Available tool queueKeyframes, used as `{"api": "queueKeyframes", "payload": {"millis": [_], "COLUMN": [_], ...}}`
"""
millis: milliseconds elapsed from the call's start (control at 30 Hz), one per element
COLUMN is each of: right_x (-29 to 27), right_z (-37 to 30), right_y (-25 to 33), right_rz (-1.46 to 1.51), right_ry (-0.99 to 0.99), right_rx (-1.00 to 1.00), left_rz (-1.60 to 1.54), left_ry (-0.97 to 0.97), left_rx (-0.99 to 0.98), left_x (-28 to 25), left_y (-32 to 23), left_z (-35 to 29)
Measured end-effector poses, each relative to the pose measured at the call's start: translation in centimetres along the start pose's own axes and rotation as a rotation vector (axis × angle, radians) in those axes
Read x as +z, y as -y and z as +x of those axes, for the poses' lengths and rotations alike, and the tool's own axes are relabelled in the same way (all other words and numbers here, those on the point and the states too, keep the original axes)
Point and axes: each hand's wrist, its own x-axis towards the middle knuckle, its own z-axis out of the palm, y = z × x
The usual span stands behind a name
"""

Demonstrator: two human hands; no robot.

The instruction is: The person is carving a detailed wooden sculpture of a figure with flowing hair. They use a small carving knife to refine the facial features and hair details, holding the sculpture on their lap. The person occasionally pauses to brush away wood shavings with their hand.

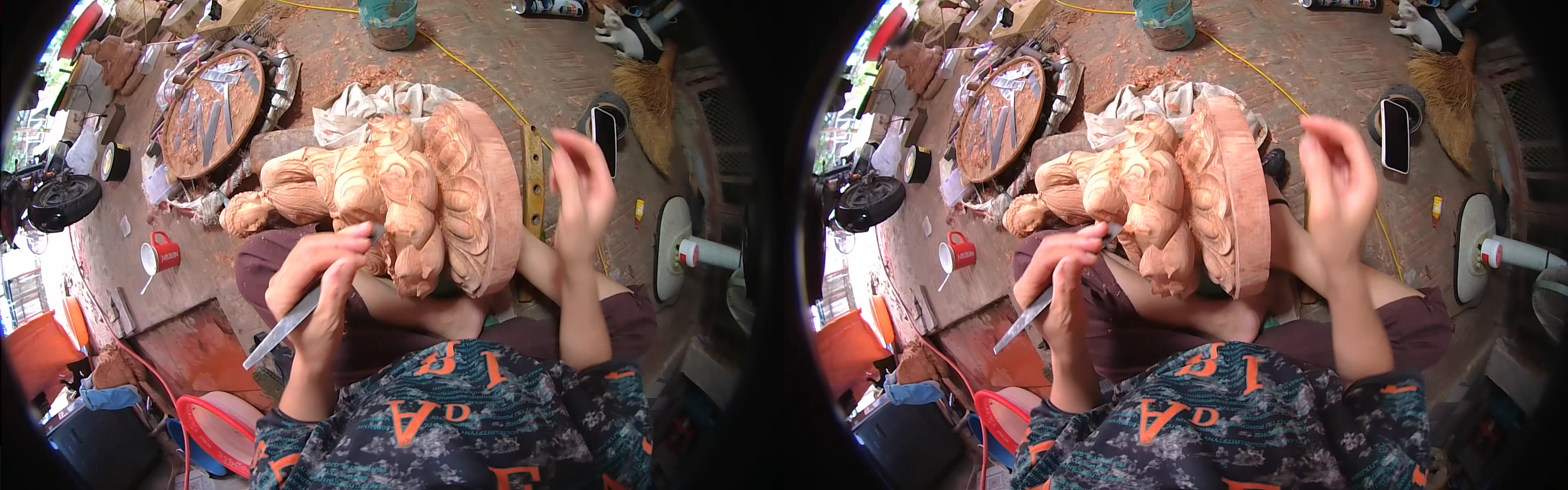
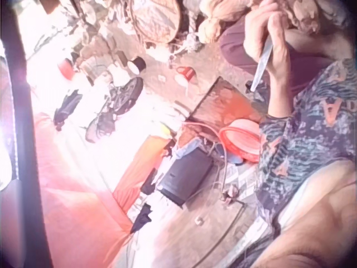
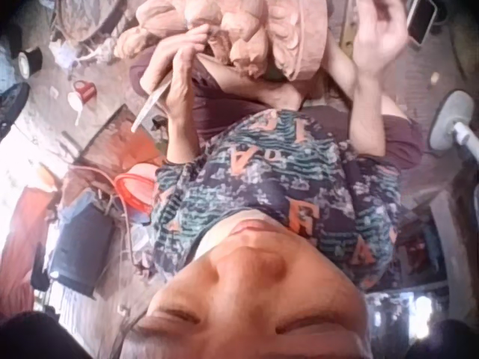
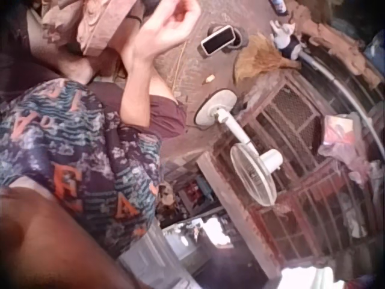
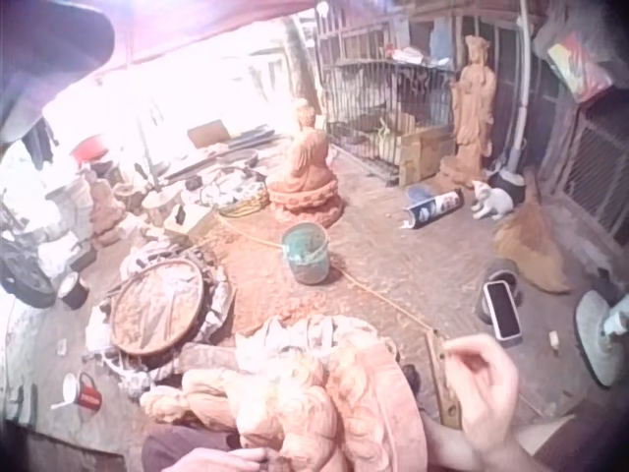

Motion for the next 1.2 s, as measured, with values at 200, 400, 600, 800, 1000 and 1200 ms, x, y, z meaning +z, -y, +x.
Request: {"api": "queueKeyframes", "payload": {"millis": [200,400,600,800,1000,1200], "right_x": [4.7,5.9,5.4,5.3,5.6,5.8], "right_z": [-6.8,-5.7,-6.0,-6.2,-6.0,-6.1], "right_y": [4.9,3.5,2.9,2.4,2.9,2.1], "right_rz": [0.105,-0.095,-0.177,-0.227,-0.181,-0.110], "right_ry": [0.425,0.611,0.710,0.674,0.649,0.661], "right_rx": [-0.178,-0.506,-0.664,-0.757,-0.717,-0.758], "left_rz": [0.057,0.111,0.073,0.164,0.040,0.114], "left_ry": [0.165,0.163,0.252,0.202,0.122,0.164], "left_rx": [0.015,0.045,-0.014,0.042,-0.154,-0.150], "left_x": [1.0,0.8,-0.9,0.3,1.6,-0.1], "left_y": [-1.5,-1.3,-2.3,-2.0,-2.8,-3.3], "left_z": [2.8,2.8,2.3,2.6,3.1,2.5]}}
